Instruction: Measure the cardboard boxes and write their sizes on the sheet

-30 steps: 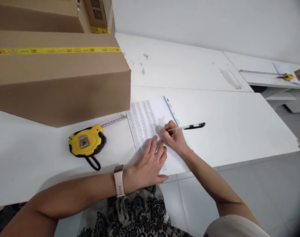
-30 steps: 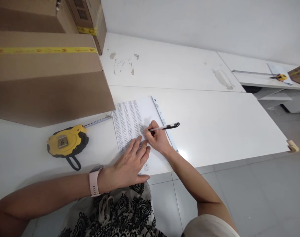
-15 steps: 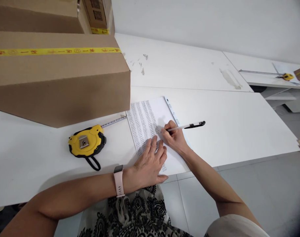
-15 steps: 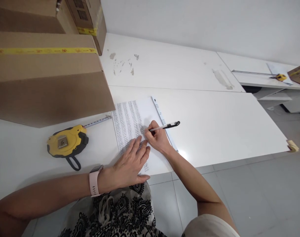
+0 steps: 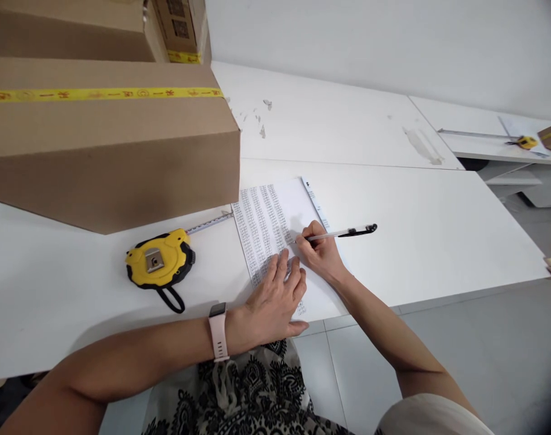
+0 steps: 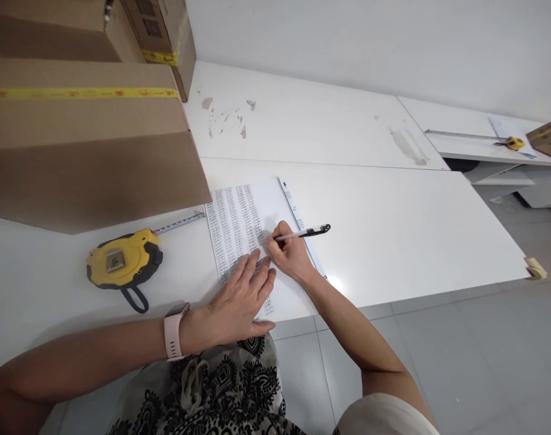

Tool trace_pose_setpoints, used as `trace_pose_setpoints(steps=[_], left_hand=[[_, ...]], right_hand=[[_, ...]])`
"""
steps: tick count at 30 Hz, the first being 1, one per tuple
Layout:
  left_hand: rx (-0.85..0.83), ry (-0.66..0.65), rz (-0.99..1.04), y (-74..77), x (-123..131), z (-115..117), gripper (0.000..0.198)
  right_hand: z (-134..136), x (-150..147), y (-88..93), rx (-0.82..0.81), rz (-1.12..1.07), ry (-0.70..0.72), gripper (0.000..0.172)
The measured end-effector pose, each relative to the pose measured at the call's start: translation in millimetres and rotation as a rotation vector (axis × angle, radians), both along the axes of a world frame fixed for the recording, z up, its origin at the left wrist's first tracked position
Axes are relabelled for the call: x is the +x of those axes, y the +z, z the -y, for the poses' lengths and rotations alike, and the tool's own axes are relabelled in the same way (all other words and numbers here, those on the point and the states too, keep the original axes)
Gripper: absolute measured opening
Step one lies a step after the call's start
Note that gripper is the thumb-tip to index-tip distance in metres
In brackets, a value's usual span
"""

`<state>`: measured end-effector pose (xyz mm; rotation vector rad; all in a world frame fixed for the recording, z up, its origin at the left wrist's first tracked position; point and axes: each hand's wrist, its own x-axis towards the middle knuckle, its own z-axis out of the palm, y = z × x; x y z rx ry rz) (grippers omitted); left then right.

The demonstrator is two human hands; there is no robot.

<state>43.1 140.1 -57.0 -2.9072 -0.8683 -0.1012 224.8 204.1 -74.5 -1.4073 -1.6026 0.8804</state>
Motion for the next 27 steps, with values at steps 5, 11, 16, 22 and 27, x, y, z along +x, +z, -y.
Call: trace_pose_setpoints(steps=[5, 11, 16, 22, 27], left_hand=[[-0.001, 0.005, -0.004, 0.6, 0.2, 0.9, 0.097], [-0.011, 0.003, -0.002, 1.4, -0.4, 0.4, 0.096], [0.003, 0.005, -0.006, 2.0, -0.7, -0.7, 0.097], [-0.003, -0.004, -0.012, 4.6, -1.4, -0.4, 0.096], [0.001, 0.0, -0.013, 2.7, -1.8, 0.5, 0.097]], right_hand=[[0.1, -0.7, -0.8, 0.005, 0.007, -0.003, 0.022], [-0.6, 0.6, 0.2, -0.002, 0.016, -0.002, 0.022], [-0.6, 1.4, 0.8, -0.021, 0.017, -0.006, 0.022], [-1.0, 0.1, 2.2, -0.039, 0.008, -0.02, 0.023], [-1.4, -0.3, 3.8, -0.024, 0.019, -0.038, 0.023]])
